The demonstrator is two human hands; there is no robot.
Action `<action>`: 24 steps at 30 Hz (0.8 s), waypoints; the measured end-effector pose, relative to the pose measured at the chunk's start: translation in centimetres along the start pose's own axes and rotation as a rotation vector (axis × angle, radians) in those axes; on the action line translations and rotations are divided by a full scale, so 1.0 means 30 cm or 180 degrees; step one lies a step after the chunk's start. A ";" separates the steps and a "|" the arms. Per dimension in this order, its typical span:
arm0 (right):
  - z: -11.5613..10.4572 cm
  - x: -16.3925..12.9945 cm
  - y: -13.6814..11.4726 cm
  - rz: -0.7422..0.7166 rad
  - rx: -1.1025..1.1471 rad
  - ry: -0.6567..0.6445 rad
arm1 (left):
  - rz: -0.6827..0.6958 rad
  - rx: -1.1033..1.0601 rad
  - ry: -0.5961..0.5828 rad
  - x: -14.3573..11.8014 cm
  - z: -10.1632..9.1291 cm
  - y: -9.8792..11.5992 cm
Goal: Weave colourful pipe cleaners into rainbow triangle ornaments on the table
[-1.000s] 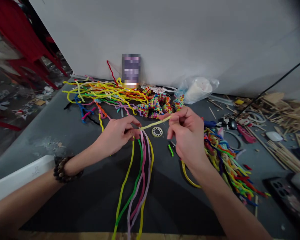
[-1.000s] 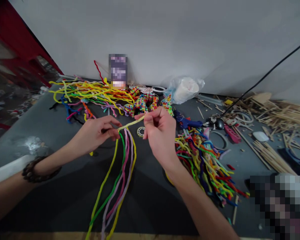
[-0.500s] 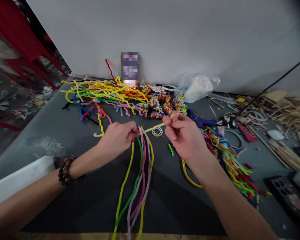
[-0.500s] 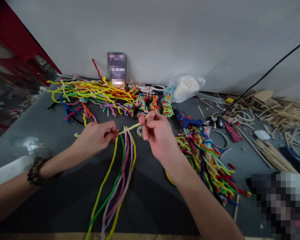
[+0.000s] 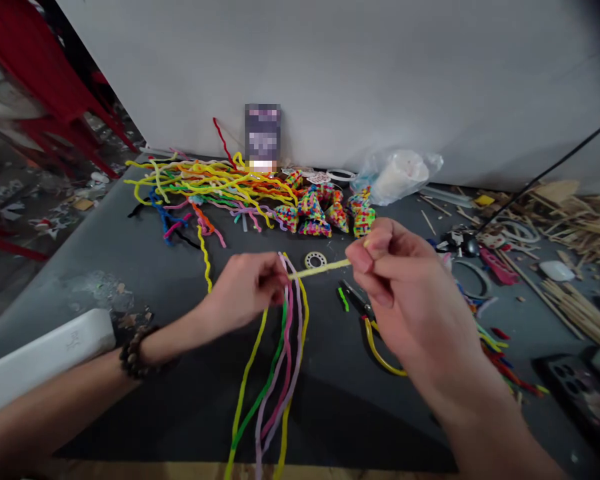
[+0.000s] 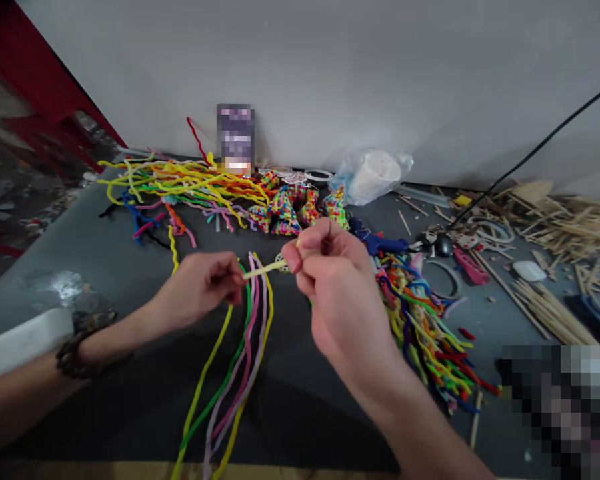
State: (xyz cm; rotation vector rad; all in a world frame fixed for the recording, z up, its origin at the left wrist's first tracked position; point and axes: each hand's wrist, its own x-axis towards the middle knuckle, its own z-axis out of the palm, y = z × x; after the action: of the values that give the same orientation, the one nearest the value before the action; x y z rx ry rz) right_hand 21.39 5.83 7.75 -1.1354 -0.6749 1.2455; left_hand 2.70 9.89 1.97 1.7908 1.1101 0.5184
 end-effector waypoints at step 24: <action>-0.138 0.196 0.029 -0.0401 -0.0514 0.0207 | -0.0111 -0.0425 -0.0854 -0.023 0.030 -0.001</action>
State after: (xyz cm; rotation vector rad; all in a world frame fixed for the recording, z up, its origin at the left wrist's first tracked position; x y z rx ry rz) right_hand 26.19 10.19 4.52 -1.2411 -0.7968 1.0580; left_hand 3.01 8.85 1.59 1.6655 0.8986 0.3121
